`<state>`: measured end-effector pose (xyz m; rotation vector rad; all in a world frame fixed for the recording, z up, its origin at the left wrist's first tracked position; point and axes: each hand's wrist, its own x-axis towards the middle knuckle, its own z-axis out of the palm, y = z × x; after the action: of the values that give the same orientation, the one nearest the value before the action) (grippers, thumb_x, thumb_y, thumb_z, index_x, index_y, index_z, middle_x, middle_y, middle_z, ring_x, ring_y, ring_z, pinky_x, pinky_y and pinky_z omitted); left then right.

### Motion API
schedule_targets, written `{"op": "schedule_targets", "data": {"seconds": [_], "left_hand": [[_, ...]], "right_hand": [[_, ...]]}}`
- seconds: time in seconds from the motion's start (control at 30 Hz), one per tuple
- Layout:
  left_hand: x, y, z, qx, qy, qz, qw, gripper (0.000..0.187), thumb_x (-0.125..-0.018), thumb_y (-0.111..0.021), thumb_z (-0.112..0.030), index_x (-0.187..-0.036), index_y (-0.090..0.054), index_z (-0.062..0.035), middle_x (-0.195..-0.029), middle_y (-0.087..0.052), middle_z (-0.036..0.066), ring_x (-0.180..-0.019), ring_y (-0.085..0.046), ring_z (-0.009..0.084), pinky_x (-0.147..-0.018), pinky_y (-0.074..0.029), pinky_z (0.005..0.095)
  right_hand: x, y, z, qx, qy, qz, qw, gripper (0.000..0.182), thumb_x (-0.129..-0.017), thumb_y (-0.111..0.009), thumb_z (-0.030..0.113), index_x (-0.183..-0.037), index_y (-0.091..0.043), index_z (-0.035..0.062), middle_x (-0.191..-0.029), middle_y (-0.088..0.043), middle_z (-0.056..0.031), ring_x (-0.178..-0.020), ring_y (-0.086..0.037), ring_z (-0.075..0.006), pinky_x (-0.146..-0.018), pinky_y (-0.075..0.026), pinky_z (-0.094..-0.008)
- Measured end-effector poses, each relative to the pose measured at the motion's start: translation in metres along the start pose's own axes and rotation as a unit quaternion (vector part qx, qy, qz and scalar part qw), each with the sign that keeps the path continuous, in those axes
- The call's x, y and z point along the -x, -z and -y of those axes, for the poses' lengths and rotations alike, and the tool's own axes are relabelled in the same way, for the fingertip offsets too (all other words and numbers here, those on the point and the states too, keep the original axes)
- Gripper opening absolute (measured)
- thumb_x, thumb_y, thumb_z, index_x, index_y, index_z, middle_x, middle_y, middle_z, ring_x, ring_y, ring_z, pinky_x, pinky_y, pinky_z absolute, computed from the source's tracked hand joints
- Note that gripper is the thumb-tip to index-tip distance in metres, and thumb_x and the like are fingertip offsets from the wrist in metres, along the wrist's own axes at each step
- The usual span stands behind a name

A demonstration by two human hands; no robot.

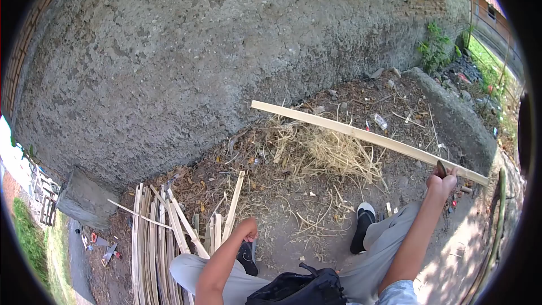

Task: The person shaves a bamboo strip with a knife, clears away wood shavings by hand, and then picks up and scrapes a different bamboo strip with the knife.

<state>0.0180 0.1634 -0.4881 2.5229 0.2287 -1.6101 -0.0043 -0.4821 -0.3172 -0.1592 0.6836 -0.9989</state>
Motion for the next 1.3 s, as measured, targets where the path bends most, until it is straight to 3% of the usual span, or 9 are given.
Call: {"op": "schedule_targets", "data": {"seconds": [0.1, 0.17, 0.23, 0.33, 0.43, 0.57, 0.9, 1.1, 1.3], "left_hand": [[0.046, 0.039, -0.039, 0.299, -0.239, -0.177, 0.907, 0.026, -0.081, -0.070, -0.003, -0.107, -0.066, 0.0026, -0.091, -0.072, 0.011, -0.072, -0.069, 0.0182, -0.061, -0.059, 0.0331], [0.084, 0.090, -0.084, 0.722, -0.420, -0.188, 0.516, 0.071, -0.088, -0.069, -0.018, -0.145, -0.030, -0.0003, -0.147, -0.033, 0.022, -0.131, -0.043, 0.0330, -0.103, -0.044, 0.0449], [0.131, 0.119, -0.113, 0.759, -0.328, -0.234, 0.511, 0.075, -0.092, -0.063, -0.019, -0.150, -0.016, -0.0037, -0.156, -0.014, 0.019, -0.142, -0.022, 0.0342, -0.111, -0.031, 0.0530], [0.130, 0.116, -0.115, 0.613, -0.410, -0.187, 0.649, 0.069, -0.094, -0.059, -0.021, -0.149, -0.020, -0.0051, -0.154, -0.021, 0.018, -0.141, -0.025, 0.0371, -0.110, -0.032, 0.0568], [0.160, 0.099, -0.106, 0.649, -0.537, -0.020, 0.539, 0.065, -0.094, -0.059, -0.021, -0.147, -0.025, -0.0052, -0.152, -0.026, 0.018, -0.139, -0.029, 0.0373, -0.108, -0.035, 0.0581], [0.180, 0.088, -0.088, 0.761, -0.466, 0.009, 0.451, 0.048, -0.097, -0.053, -0.033, -0.132, -0.042, -0.0030, -0.140, -0.044, 0.019, -0.132, -0.040, 0.0380, -0.105, -0.038, 0.0598], [0.198, 0.068, -0.031, 0.762, -0.493, -0.017, 0.420, 0.054, -0.093, -0.054, -0.047, -0.127, -0.050, -0.0064, -0.131, -0.054, 0.017, -0.122, -0.052, 0.0357, -0.100, -0.043, 0.0590], [0.206, 0.073, -0.023, 0.892, -0.393, -0.119, 0.188, 0.048, -0.095, -0.056, -0.040, -0.058, -0.047, -0.0107, -0.091, -0.064, 0.011, -0.099, -0.059, 0.0290, -0.091, -0.047, 0.0484], [0.231, 0.086, 0.014, 0.884, -0.361, -0.296, 0.027, 0.054, -0.097, -0.049, -0.045, -0.060, -0.044, -0.0073, -0.073, -0.055, 0.009, -0.076, -0.057, 0.0220, -0.075, -0.051, 0.0357]], "right_hand": [[-0.003, -0.003, -0.013, -0.008, -0.032, -0.026, 0.999, 0.030, -0.094, -0.060, 0.037, -0.081, -0.050, 0.0117, -0.065, -0.045, 0.0021, -0.054, -0.049, -0.0122, -0.056, -0.054, -0.0302], [0.000, -0.004, -0.022, -0.051, -0.044, -0.015, 0.998, 0.026, -0.094, -0.060, 0.034, -0.089, -0.051, 0.0102, -0.068, -0.047, 0.0010, -0.057, -0.051, -0.0127, -0.059, -0.056, -0.0317], [0.028, -0.017, -0.026, -0.044, -0.061, -0.017, 0.997, 0.025, -0.095, -0.058, 0.034, -0.089, -0.052, 0.0100, -0.069, -0.047, 0.0008, -0.058, -0.051, -0.0124, -0.060, -0.056, -0.0318], [0.045, -0.027, -0.034, -0.022, -0.058, -0.012, 0.998, 0.023, -0.096, -0.057, 0.033, -0.089, -0.055, 0.0104, -0.065, -0.045, 0.0015, -0.055, -0.049, -0.0120, -0.055, -0.052, -0.0302], [0.057, -0.031, -0.041, -0.007, -0.061, -0.004, 0.998, 0.023, -0.096, -0.058, 0.032, -0.088, -0.055, 0.0111, -0.063, -0.045, 0.0024, -0.051, -0.047, -0.0110, -0.049, -0.047, -0.0287], [0.068, -0.030, -0.048, 0.011, -0.063, 0.026, 0.998, 0.023, -0.094, -0.060, 0.032, -0.089, -0.055, 0.0103, -0.064, -0.046, 0.0021, -0.053, -0.050, -0.0111, -0.051, -0.050, -0.0291], [0.104, -0.025, -0.100, 0.058, -0.163, 0.063, 0.983, 0.020, -0.093, -0.062, 0.029, -0.087, -0.057, 0.0112, -0.063, -0.046, 0.0041, -0.057, -0.050, -0.0109, -0.063, -0.053, -0.0298], [0.143, -0.010, -0.140, 0.083, -0.248, 0.148, 0.954, 0.020, -0.096, -0.060, 0.029, -0.088, -0.054, 0.0109, -0.065, -0.048, 0.0043, -0.056, -0.050, -0.0074, -0.058, -0.047, -0.0270], [0.174, 0.015, -0.175, 0.142, -0.326, 0.187, 0.916, 0.014, -0.098, -0.056, 0.019, -0.091, -0.051, 0.0080, -0.070, -0.051, 0.0027, -0.056, -0.051, -0.0049, -0.055, -0.049, -0.0226]]}}
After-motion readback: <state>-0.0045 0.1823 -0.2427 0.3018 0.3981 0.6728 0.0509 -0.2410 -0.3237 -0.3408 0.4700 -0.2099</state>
